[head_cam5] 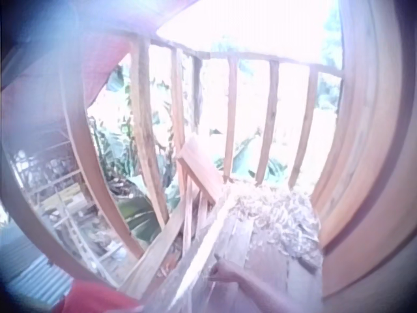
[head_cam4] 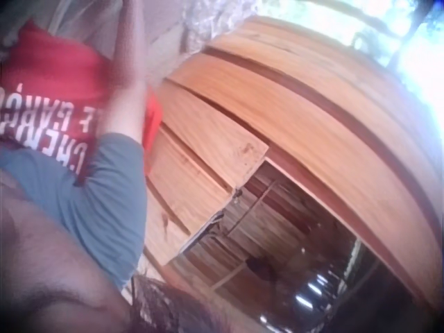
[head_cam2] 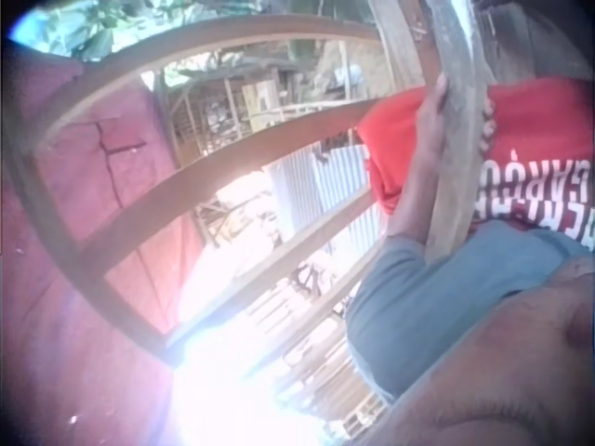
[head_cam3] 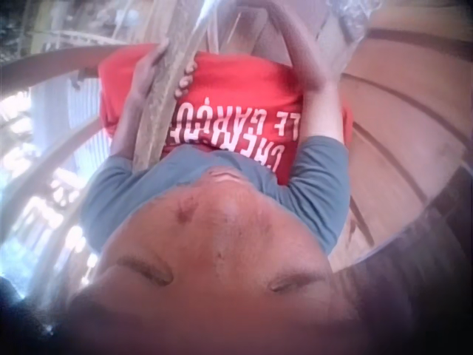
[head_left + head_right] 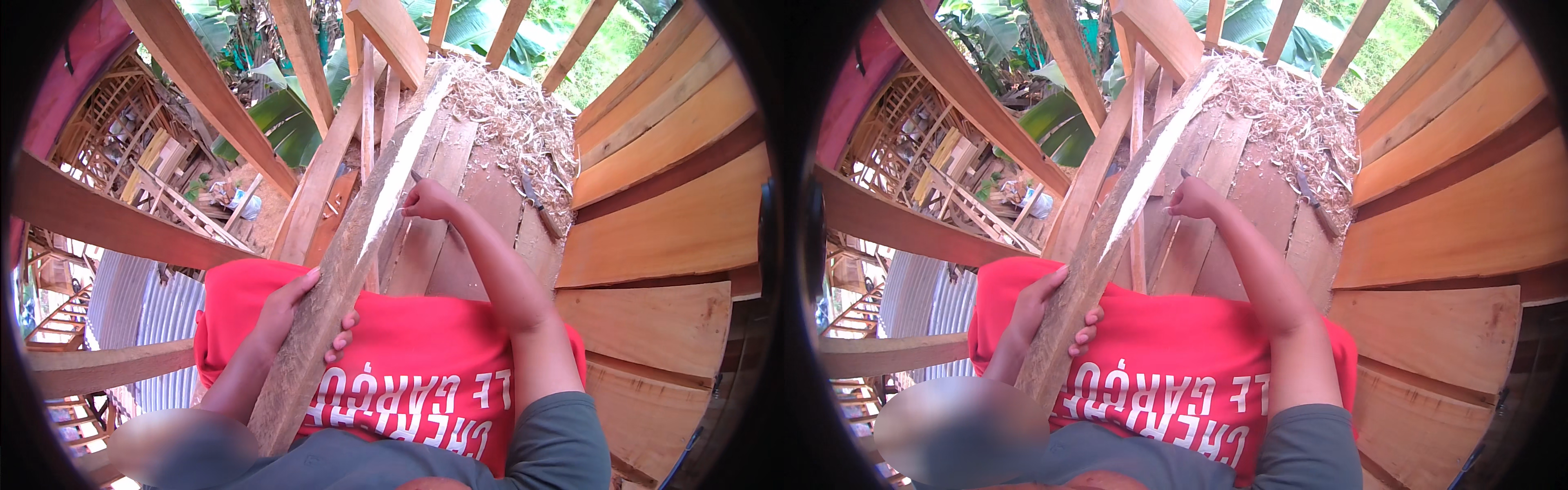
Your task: The person holds a long wooden plank against their lap and uses a chisel to shave thin strips of wood from its surface. The person repeatedly scrapes the tool along the plank, creating a pile of wood shavings on the floor.
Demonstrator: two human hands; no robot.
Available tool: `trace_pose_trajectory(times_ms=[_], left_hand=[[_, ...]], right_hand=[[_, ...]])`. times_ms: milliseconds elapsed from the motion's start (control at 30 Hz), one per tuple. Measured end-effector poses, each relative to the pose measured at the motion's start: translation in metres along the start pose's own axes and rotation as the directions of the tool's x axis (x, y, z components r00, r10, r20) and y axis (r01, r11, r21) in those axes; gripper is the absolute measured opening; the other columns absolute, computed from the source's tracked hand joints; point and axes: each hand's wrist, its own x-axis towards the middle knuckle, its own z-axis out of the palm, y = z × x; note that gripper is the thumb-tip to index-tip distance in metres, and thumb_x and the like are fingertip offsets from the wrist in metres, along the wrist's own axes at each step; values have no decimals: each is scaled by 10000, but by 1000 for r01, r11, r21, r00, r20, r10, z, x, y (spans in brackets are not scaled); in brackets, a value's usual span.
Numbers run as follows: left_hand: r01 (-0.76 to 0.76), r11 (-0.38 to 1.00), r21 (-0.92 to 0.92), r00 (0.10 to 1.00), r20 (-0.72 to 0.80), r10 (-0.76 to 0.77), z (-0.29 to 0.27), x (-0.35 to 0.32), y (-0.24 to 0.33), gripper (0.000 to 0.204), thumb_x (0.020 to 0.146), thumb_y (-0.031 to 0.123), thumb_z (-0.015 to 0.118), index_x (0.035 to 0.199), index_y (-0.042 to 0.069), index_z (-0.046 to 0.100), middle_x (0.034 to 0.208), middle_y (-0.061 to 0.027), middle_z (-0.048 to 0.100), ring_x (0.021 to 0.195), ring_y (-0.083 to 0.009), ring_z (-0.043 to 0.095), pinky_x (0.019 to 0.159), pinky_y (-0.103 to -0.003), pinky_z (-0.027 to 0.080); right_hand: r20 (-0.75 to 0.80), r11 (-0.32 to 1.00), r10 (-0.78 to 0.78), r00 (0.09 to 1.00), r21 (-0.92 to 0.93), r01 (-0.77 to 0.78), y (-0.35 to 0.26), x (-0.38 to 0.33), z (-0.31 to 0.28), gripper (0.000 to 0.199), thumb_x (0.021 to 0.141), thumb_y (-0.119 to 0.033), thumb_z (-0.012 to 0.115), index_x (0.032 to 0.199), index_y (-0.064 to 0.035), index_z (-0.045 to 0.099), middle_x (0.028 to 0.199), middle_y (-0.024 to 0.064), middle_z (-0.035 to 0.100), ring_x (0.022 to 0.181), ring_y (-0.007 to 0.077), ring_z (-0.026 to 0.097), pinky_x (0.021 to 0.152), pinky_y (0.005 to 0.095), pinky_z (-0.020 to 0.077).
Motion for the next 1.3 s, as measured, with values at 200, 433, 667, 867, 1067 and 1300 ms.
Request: trace_pose_trajectory(times_ms=[200, 433, 667, 867, 1067, 1300], left_hand=[[-2, 1000, 21, 999, 49, 0, 2, 1, -1, 531, 1034, 485, 308, 1268, 41, 483, 870, -172, 564, 684, -279, 581, 532, -387, 495], [-23, 999, 35, 999, 44, 22, -3, -1, -3, 523, 1034, 482, 308, 1246, 39, 489, 868, -165, 567, 688, -281, 581, 538, -388, 493], [-12, 994, 113, 999, 33, 8, -1, 0, -7, 513, 1033, 472, 314, 1236, 35, 488, 874, -161, 574, 702, -271, 582, 542, -384, 500], [3, 986, 164, 1000, 3, -3, 5, 3, -10, 502, 1029, 464, 346, 1236, 29, 489, 889, -161, 592, 715, -271, 595, 546, -378, 507], [29, 969, 247, 995, -95, -6, 16, 0, -18, 456, 1010, 434, 450, 1272, 61, 483, 880, -121, 588, 701, -218, 591, 531, -341, 510], [15, 923, 384, 990, -134, 39, 12, 14, -19, 376, 1022, 387, 492, 1145, 34, 523, 850, -109, 651, 623, -199, 645, 527, -313, 554]], right_hand=[[-305, 911, 240, 921, 400, -105, 31, -40, -134, 257, 895, -239, 741, 1031, -21, 733, 862, 32, 725, 699, 79, 636, 561, 253, 491], [-600, 748, 386, 700, 648, 143, 29, -75, -159, 432, 944, -262, 675, 1295, -24, 591, 966, 57, 697, 764, 121, 666, 555, 269, 523], [-311, 915, 344, 886, -101, -391, 39, -78, -3, 487, 797, -411, 797, 972, 31, 690, 807, 206, 697, 761, 304, 701, 703, 428, 532], [-334, 925, 269, 904, -172, -339, 61, -79, 8, 263, 835, -196, 691, 973, 26, 665, 978, 262, 679, 955, 409, 658, 814, 464, 518], [-739, 932, 266, 619, 32, -362, 47, -130, -52, 263, 872, -96, 603, 1121, -19, 632, 942, 229, 676, 896, 371, 658, 798, 437, 507], [-488, 949, 100, 867, 310, 65, -10, -169, -52, 145, 989, -189, 592, 955, -55, 634, 692, -34, 514, 605, 55, 412, 531, 265, 331]])
